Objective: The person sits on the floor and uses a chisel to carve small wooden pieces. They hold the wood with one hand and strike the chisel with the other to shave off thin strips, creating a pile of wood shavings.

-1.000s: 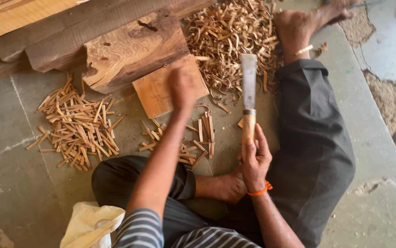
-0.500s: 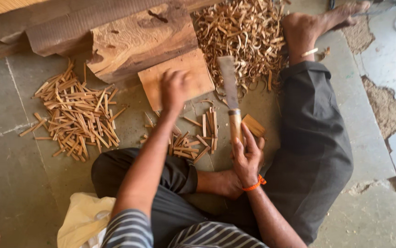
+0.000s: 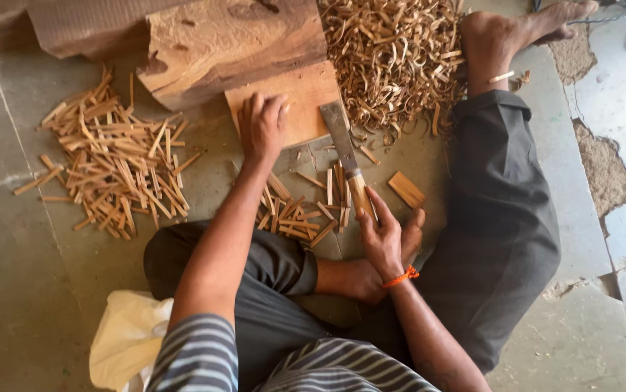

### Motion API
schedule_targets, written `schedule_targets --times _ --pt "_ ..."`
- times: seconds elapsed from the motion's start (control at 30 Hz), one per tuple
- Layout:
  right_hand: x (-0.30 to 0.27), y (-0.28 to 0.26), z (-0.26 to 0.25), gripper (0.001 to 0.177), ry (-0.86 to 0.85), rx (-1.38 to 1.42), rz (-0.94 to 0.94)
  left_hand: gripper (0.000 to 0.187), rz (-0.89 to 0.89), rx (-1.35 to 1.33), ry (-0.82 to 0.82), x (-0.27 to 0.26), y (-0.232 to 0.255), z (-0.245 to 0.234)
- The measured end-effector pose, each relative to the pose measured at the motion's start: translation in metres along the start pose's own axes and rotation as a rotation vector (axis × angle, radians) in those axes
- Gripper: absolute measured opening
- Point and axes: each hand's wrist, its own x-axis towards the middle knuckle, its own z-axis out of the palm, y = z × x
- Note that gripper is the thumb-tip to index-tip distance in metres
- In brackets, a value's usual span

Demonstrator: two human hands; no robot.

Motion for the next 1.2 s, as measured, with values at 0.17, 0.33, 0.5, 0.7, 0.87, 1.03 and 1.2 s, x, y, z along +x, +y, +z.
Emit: schedule_targets --times 0.17,0.33,0.5,0.7,0.87,1.03,1.2 --pt "0.017 -0.001 -0.019 0.053 0.005 -0.107 0.076 0.039 0.132 -0.063 0.050 0.014 0.006 -0.018" --pt "0.030 -0.008 -0.036 0.046 0.044 -0.056 0.020 0.014 0.013 -0.297 -0.066 -0.055 0.036 -0.048" --pt "0.029 -0.008 -0.037 0.045 0.039 0.107 0.053 0.008 -0.019 -0.212 -0.184 -0.107 0.069 -0.039" --pt "0.028 0.001 -0.032 0.045 0.031 0.062 0.048 0.010 0.077 -0.001 -0.419 -0.106 0.051 -0.013" --pt "0.030 0.003 -0.033 0.046 0.012 0.071 0.068 0.008 -0.168 -0.158 -0.583 -0.102 0.042 -0.040" --pt "0.034 0.010 -0.031 0.047 0.013 0.085 0.055 0.043 -0.399 -0.660 -0.604 -0.099 0.065 -0.113" --pt "0.034 0.014 -0.032 0.046 0.001 0.089 0.052 0.051 -0.556 -0.996 -0.518 -0.091 0.086 -0.136"
